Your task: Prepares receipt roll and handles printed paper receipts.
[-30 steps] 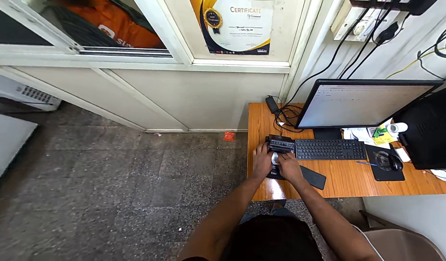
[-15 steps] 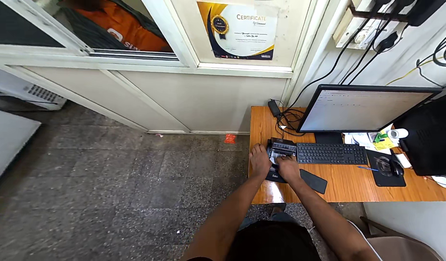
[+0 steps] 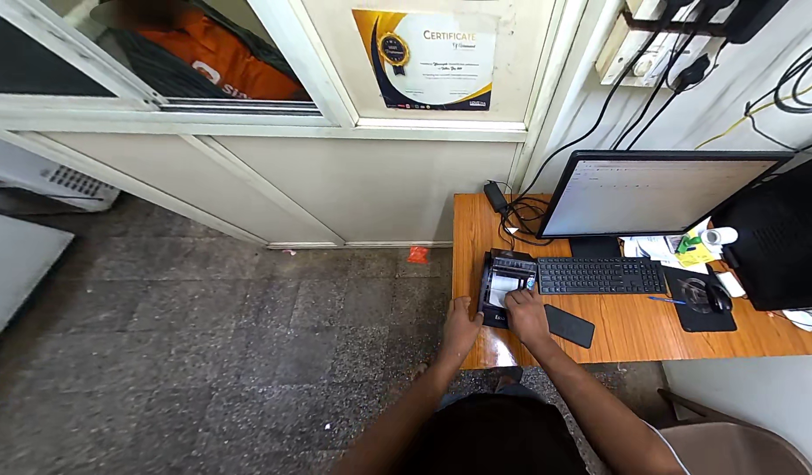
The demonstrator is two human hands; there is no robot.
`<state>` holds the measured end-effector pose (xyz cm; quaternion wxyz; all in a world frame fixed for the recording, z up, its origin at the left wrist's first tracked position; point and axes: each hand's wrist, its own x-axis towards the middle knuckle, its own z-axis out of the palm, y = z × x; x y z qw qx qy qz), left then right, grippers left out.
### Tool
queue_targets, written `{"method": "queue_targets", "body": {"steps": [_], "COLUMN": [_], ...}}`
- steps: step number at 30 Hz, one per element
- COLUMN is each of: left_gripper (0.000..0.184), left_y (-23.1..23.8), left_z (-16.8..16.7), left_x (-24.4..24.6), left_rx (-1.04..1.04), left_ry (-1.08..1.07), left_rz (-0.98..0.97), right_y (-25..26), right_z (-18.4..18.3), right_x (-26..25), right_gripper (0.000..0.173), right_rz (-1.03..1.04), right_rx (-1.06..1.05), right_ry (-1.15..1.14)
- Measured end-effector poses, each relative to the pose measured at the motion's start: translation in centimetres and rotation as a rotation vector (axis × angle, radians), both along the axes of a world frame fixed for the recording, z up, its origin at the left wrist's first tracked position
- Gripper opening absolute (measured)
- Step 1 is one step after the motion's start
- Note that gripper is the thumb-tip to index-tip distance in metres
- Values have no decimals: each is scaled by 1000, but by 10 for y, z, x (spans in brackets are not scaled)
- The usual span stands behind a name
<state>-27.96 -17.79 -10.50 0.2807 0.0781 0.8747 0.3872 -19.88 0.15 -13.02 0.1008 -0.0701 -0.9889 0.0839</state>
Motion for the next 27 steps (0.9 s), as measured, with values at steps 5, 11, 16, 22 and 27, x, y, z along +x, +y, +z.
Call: {"method": "queue_targets", "body": {"steps": [5,11,16,22,27], "left_gripper": [61,61,59,45,68], "left_y": [-4,8,23,28,66], "left_z": [-3,5,11,11,16], "left_x": [15,14,8,16,2], "left_rx": [-21,205,207,81,-91], "left_ry": [28,-457,-712,-110,314], "left_rz": [-98,225,357,70,-263], "right_y": [-5,1,21,68,74], "right_z": [-16,-25,34,80,78], "right_x": [16,43,27,-41,-43], "right_gripper": [12,14,23,29,28], "right_rz": [41,101,-73,-141,-131], "right_rx": [-2,-199,-364,-357,-418], "right_ry": [43,72,313,256,175]}}
